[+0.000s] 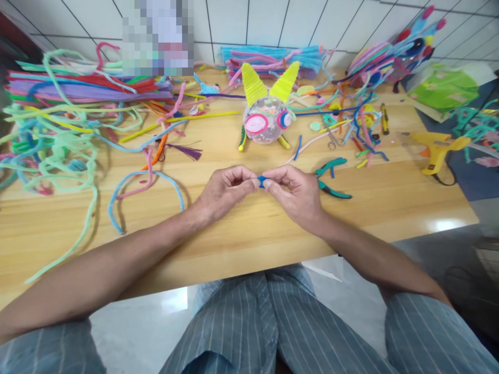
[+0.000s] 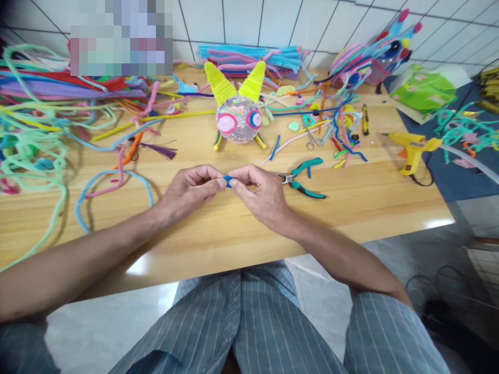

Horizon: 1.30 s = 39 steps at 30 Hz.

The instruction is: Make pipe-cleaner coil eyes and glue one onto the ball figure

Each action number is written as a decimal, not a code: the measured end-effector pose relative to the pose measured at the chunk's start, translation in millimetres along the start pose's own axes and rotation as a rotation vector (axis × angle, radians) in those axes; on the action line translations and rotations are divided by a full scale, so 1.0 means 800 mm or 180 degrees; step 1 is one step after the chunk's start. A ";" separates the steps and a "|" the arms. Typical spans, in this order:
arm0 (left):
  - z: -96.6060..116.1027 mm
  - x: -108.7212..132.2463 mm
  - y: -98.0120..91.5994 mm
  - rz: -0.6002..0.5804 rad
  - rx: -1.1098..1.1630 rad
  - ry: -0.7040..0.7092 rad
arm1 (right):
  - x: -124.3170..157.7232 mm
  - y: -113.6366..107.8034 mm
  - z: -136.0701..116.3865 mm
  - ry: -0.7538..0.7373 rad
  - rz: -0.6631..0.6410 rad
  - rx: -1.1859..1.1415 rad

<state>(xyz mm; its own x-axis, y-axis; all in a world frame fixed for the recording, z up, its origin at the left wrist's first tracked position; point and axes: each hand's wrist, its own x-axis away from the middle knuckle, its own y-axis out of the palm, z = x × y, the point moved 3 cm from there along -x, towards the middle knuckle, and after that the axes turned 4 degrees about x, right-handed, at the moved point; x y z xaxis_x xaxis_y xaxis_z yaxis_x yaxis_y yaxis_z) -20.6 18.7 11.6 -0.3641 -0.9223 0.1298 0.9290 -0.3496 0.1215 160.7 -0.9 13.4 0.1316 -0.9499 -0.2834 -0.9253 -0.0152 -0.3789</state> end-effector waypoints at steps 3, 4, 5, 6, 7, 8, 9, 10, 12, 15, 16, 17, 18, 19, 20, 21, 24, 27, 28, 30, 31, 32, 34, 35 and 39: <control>0.000 0.000 0.000 0.0020 -0.0047 0.0031 | 0.001 0.000 0.004 0.0033 -0.0009 0.0036; -0.001 0.000 0.001 0.0043 -0.0016 0.0034 | 0.001 0.000 0.005 0.0057 -0.0016 0.0029; -0.003 0.000 0.001 0.0083 0.0025 0.0046 | 0.001 0.000 0.007 0.0089 -0.0027 0.0010; -0.005 0.000 0.001 0.0137 0.0067 0.0069 | 0.000 0.001 0.009 0.0124 -0.0043 -0.0015; -0.007 -0.001 0.001 0.0199 0.0097 0.0098 | 0.000 0.001 0.011 0.0155 -0.0063 -0.0034; -0.008 -0.001 0.000 0.0264 0.0114 0.0131 | 0.000 0.002 0.013 0.0171 -0.0076 -0.0032; -0.010 -0.001 0.000 0.0327 0.0121 0.0165 | 0.000 0.002 0.014 0.0170 -0.0092 -0.0004; -0.011 -0.001 0.000 0.0376 0.0121 0.0196 | 0.000 0.003 0.014 0.0148 -0.0106 0.0053; -0.012 -0.001 0.000 0.0419 0.0118 0.0239 | 0.000 0.004 0.013 0.0062 -0.0134 0.0238; -0.012 -0.002 0.002 0.0374 0.0157 0.0254 | 0.001 0.006 0.009 -0.0120 -0.0200 0.0515; -0.012 -0.002 0.003 0.0343 0.0178 0.0244 | 0.001 0.006 0.008 -0.0188 -0.0211 0.0589; -0.012 -0.002 0.004 0.0314 0.0198 0.0228 | 0.002 0.007 0.007 -0.0258 -0.0222 0.0653; -0.011 -0.001 0.004 0.0281 0.0212 0.0208 | 0.002 0.007 0.007 -0.0330 -0.0219 0.0708; -0.011 -0.001 0.005 0.0246 0.0221 0.0189 | 0.003 0.007 0.006 -0.0398 -0.0222 0.0760; -0.011 -0.001 0.006 0.0220 0.0227 0.0173 | 0.003 0.007 0.006 -0.0458 -0.0230 0.0807; -0.010 -0.001 0.006 0.0203 0.0231 0.0160 | 0.003 0.007 0.006 -0.0507 -0.0239 0.0848; -0.010 0.000 0.006 0.0207 0.0246 0.0150 | 0.004 0.007 0.008 -0.0585 -0.0269 0.0922; -0.012 0.000 0.004 0.0210 0.0248 0.0166 | 0.004 0.008 0.010 -0.0625 -0.0290 0.0939; -0.013 0.000 0.004 0.0205 0.0238 0.0171 | 0.004 0.008 0.010 -0.0640 -0.0292 0.0924; -0.014 -0.001 0.003 0.0199 0.0203 0.0163 | 0.004 0.009 0.010 -0.0646 -0.0292 0.0879; -0.015 -0.001 0.002 0.0200 0.0188 0.0158 | 0.004 0.009 0.011 -0.0638 -0.0290 0.0860; -0.016 -0.001 0.002 0.0200 0.0178 0.0150 | 0.004 0.009 0.011 -0.0626 -0.0291 0.0851; -0.017 -0.002 0.001 0.0195 0.0169 0.0127 | 0.003 0.010 0.011 -0.0605 -0.0309 0.0858; -0.018 -0.002 0.001 0.0189 0.0169 0.0109 | 0.003 0.010 0.010 -0.0599 -0.0320 0.0865; -0.019 -0.002 0.000 0.0247 0.0131 0.0018 | 0.002 0.011 0.011 -0.0553 -0.0328 0.0838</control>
<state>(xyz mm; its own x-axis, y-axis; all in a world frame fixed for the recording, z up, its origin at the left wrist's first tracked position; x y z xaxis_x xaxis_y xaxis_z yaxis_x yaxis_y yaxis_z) -18.8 17.3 -3.9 -0.2907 -0.9472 0.1350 0.9508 -0.2702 0.1517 156.2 -0.2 2.3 0.2996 -0.8797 -0.3692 -0.7833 -0.0059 -0.6217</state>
